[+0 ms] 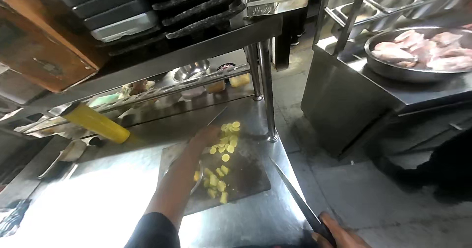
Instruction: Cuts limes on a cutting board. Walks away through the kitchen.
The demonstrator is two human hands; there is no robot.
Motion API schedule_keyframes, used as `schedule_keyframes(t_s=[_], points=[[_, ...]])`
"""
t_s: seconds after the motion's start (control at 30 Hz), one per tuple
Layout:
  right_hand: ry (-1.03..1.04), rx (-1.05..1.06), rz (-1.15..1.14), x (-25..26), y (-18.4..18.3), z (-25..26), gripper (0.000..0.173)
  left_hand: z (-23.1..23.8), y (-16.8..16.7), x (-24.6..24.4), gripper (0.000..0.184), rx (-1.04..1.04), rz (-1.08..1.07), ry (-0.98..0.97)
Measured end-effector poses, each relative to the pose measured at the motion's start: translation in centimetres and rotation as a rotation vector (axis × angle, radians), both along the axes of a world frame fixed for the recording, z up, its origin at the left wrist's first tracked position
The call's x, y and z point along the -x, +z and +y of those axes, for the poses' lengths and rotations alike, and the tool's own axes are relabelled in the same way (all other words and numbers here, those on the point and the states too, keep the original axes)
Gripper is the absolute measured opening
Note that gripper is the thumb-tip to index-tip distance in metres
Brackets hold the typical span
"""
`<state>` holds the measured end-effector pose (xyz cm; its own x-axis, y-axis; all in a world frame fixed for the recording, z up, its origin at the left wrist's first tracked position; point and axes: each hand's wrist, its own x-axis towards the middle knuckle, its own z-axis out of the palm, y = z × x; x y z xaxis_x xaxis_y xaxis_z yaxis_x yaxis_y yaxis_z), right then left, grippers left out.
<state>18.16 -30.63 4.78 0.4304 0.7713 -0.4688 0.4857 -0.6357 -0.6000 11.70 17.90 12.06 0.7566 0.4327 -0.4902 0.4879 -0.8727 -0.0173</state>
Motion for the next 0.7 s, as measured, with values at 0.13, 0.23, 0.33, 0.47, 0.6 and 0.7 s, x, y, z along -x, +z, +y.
schedule_keyframes(t_s=[0.13, 0.23, 0.33, 0.47, 0.6, 0.7], points=[[0.005, 0.002, -0.003, -0.4, 0.1, 0.3, 0.051, 0.1, -0.1, 0.5, 0.027, -0.029, 0.026, -0.014], [0.01, 0.007, 0.009, -0.6, 0.0, 0.4, 0.051, 0.5, -0.3, 1.2, 0.027, -0.057, 0.012, -0.038], [0.015, -0.002, 0.005, -0.7, -0.2, 0.5, 0.051, 0.5, -0.3, 1.7, 0.027, -0.053, 0.012, -0.022], [0.024, -0.004, 0.011, -0.8, -0.4, 0.5, 0.051, 0.6, -0.2, 2.1, 0.025, -0.021, -0.018, 0.022], [0.02, -0.015, 0.006, -0.7, -0.3, 0.3, 0.051, 0.2, 1.1, 3.4, 0.028, 0.054, -0.121, 0.173], [0.021, -0.033, 0.006, -0.8, 0.0, 0.1, 0.051, -0.5, 3.6, 5.3, 0.027, 0.108, -0.253, 0.23]])
